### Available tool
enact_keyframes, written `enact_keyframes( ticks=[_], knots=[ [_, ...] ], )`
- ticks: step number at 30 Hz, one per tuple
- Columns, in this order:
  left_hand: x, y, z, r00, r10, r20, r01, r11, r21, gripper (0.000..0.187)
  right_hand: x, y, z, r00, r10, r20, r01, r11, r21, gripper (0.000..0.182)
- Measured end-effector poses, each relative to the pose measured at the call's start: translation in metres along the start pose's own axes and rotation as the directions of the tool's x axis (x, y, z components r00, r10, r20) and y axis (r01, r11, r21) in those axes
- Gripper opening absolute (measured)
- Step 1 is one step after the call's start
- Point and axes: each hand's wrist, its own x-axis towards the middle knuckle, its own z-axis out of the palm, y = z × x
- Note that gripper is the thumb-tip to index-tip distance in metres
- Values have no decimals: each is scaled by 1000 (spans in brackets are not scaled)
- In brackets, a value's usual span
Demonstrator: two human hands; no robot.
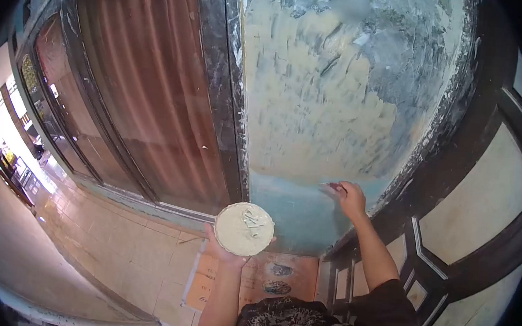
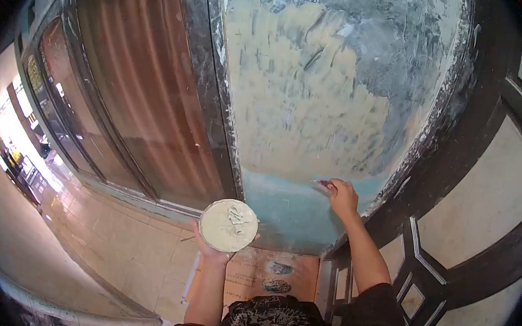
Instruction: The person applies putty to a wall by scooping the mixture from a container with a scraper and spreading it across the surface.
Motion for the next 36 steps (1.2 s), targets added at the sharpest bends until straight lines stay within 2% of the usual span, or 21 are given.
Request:
enact_keyframes(
  ticks=[3,5,9,11,15,18,20,21,23,26,30,32,36],
  knots=[
    [10,-9,-1,999,21,-34,-19,999,48,106,6,13,8,999,15,50,-15,1000,-1,20],
    [16,-14,0,997,17,-81,-20,999,-29,108,11,21,14,997,28,70,-29,1000,13,20],
    [27,-24,-1,998,28,-52,-25,999,48,108,18,24,22,995,53,89,-56,998,32,18],
    [32,-27,0,997,27,-75,-27,1000,12,110,20,30,28,999,6,31,-8,998,56,20],
    [39,-34,1,997,29,-73,-25,998,56,110,20,34,30,999,-39,3,39,996,86,19],
    [44,-38,-2,997,26,-67,-26,1000,-1,109,16,37,32,996,-92,-2,92,993,81,19],
    [46,-40,2,996,42,-75,-32,991,131,109,16,42,40,991,-128,34,126,991,42,19],
    [47,-41,4,997,42,-71,-32,991,132,109,18,43,41,991,-128,30,127,991,42,19],
    [49,-43,7,995,23,-96,-18,998,61,108,21,46,44,984,-144,-101,150,987,55,18],
    [51,-45,3,995,37,-96,-31,998,57,107,22,36,27,984,-114,-137,126,988,89,18],
    [53,-47,-5,993,41,-113,-37,999,32,105,13,49,36,979,-175,-102,182,981,63,18],
    [53,-47,-4,991,40,-129,-30,997,75,106,8,49,42,985,-174,-10,175,983,48,18],
    [54,-48,2,995,42,-90,-29,991,134,107,14,43,43,992,-127,6,126,989,74,17]
  ],
)
